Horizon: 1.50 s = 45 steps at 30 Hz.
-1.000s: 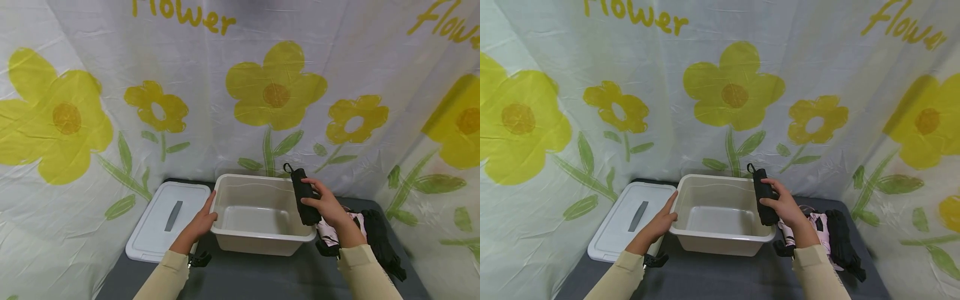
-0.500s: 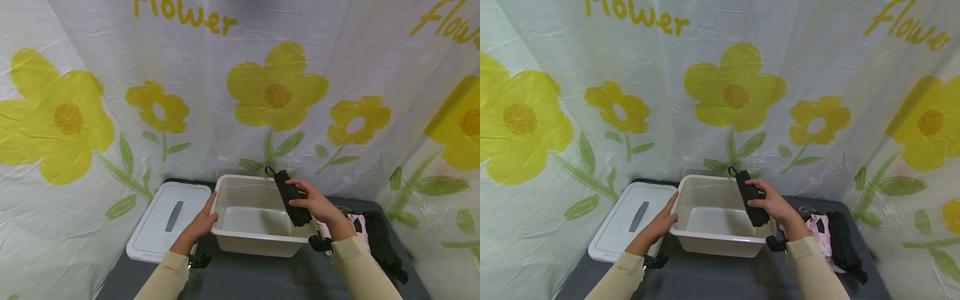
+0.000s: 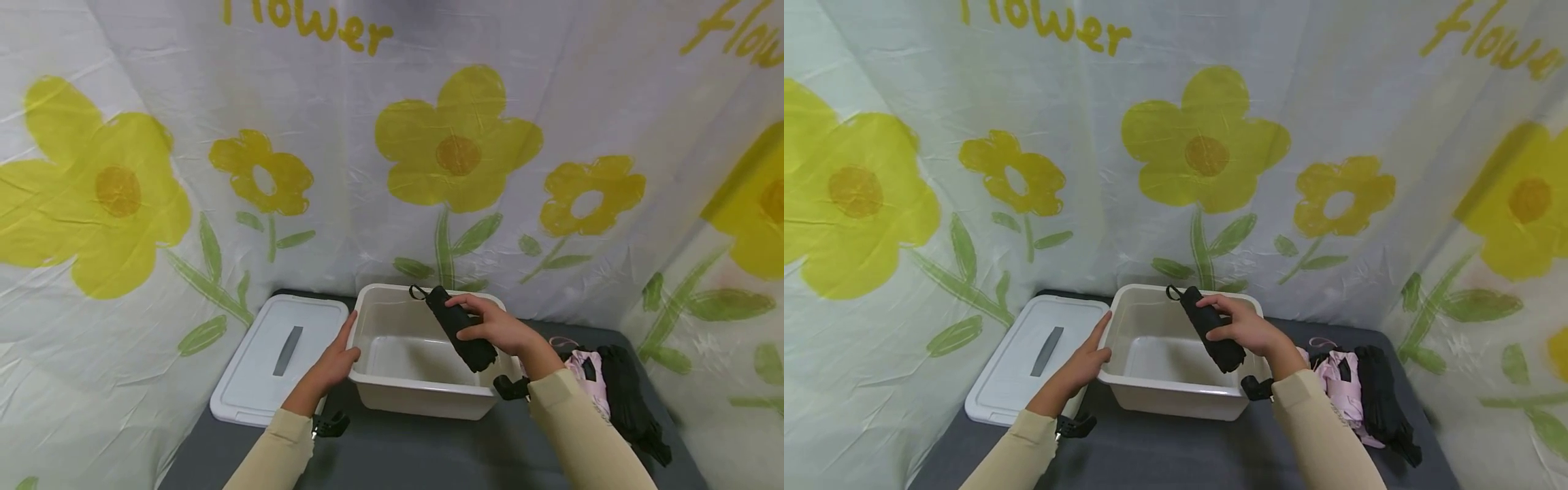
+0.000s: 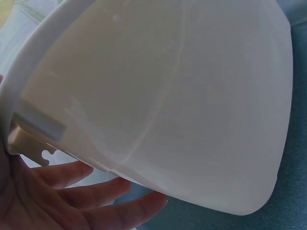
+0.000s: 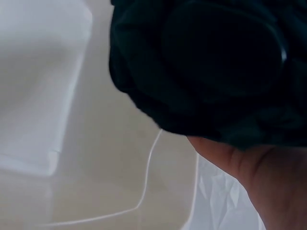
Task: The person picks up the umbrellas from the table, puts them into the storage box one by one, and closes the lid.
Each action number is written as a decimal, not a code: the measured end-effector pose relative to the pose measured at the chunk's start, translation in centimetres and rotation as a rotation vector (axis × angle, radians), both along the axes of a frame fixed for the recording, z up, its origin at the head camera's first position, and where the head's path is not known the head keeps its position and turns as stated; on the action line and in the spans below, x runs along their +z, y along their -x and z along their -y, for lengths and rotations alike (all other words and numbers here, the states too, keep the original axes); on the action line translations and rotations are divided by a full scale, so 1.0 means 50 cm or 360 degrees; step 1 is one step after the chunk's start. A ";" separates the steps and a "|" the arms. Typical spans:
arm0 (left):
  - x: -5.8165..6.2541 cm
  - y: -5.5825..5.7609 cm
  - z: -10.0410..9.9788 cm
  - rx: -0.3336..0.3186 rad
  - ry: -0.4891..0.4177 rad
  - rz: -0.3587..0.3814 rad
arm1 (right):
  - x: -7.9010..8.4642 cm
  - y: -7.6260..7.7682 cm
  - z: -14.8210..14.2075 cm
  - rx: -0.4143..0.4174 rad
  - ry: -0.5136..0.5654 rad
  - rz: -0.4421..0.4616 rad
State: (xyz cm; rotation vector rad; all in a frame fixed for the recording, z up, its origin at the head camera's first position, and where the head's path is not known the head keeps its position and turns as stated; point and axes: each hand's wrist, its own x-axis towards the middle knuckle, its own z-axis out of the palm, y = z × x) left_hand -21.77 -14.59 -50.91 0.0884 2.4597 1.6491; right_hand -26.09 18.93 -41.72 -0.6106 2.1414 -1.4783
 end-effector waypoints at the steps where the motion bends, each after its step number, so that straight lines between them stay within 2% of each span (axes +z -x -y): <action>1: 0.000 -0.001 0.000 0.0002 0.0005 0.0005 | -0.003 0.002 0.003 0.0021 -0.0009 -0.0004; 12: -0.008 0.000 0.000 -0.0005 0.0011 0.0014 | -0.010 0.024 0.035 0.0108 -0.0198 -0.0017; 16: -0.007 0.002 -0.001 0.0000 0.0003 0.0012 | -0.010 0.038 0.045 0.0180 -0.0252 0.0028; 23: 0.001 0.002 0.003 0.0035 0.0018 -0.0007 | -0.016 0.064 0.073 0.0285 -0.0218 0.0209; 36: 0.001 -0.005 0.004 0.0027 0.0001 -0.0015 | -0.040 0.089 0.123 0.0239 -0.0309 0.0302; 38: 0.000 -0.005 0.003 0.0014 -0.0005 -0.0028 | -0.043 0.093 0.129 0.0222 -0.0323 0.0318; 39: 0.009 -0.010 0.001 0.0009 -0.0022 -0.0025 | -0.045 0.094 0.131 0.0215 -0.0328 0.0323; 45: 0.005 -0.008 -0.005 0.0012 -0.0010 -0.0021 | -0.063 0.105 0.141 0.0152 -0.0343 0.0378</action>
